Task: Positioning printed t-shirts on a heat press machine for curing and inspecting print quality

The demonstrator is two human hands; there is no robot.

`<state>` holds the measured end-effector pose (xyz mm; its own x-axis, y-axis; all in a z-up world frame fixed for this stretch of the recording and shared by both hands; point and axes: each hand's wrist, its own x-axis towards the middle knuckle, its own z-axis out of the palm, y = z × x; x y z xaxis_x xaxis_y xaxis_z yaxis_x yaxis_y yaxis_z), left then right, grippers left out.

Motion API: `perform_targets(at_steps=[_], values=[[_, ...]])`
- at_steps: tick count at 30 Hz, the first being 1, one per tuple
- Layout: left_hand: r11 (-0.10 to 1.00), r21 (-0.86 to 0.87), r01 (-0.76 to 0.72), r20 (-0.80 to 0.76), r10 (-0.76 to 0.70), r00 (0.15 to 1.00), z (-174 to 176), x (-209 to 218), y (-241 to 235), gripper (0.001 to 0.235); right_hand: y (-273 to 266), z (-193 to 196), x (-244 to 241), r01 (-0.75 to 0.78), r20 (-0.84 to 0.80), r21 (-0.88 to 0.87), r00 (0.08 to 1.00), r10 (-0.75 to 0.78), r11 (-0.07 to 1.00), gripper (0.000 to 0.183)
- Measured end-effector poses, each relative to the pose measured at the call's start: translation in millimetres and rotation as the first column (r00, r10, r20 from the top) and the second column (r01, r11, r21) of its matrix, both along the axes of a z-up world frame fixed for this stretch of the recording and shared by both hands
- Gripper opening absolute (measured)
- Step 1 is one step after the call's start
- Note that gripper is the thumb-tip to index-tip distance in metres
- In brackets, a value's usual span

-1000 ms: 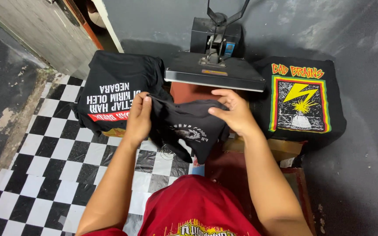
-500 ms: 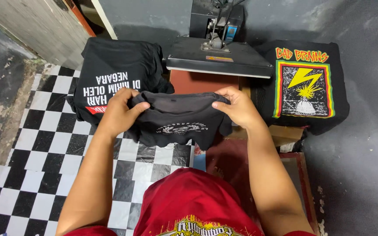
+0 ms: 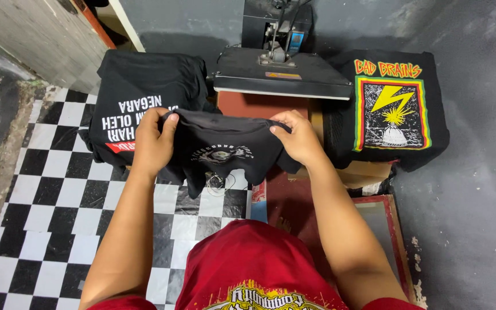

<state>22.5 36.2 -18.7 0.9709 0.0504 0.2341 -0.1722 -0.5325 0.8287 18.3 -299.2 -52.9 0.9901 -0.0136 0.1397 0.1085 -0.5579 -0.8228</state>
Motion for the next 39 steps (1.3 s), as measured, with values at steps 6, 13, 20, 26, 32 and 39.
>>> perform_targets(at_steps=[6, 13, 20, 26, 32, 39], values=[[0.999, -0.031, -0.029, -0.048, 0.028, 0.998, -8.8, 2.6, 7.3, 0.020, 3.1, -31.6, 17.7, 0.085, -0.033, 0.102, 0.996, -0.082, 0.991, 0.014], [0.990, -0.089, -0.112, 0.005, 0.113, 0.994, -15.4, 13.4, 0.8, 0.018, 13.0, 5.6, 5.0, -0.022, -0.017, 0.142, 1.000, 0.025, 0.990, 0.018], [0.990, 0.014, 0.143, 0.104, -0.144, 0.984, 14.7, -1.4, -69.8, 0.044, 25.1, 1.4, 11.7, -0.150, 0.106, 0.282, 0.986, 0.125, 0.947, 0.021], [0.923, 0.103, 0.372, 0.149, -0.384, 0.911, 25.3, -2.5, -107.9, 0.028, 22.4, 3.0, 17.0, -0.283, 0.089, 0.371, 0.959, 0.270, 0.885, 0.035], [0.959, 0.095, 0.266, 0.348, -0.283, 0.894, 23.6, 14.5, -97.4, 0.013, -10.9, 3.7, 5.9, -0.308, -0.061, 0.336, 0.936, 0.346, 0.890, 0.033], [0.996, 0.088, 0.003, 0.348, -0.033, 0.937, 47.5, 21.8, -62.2, 0.011, -36.9, -8.3, 15.4, -0.283, -0.166, 0.269, 0.928, 0.334, 0.921, 0.024]])
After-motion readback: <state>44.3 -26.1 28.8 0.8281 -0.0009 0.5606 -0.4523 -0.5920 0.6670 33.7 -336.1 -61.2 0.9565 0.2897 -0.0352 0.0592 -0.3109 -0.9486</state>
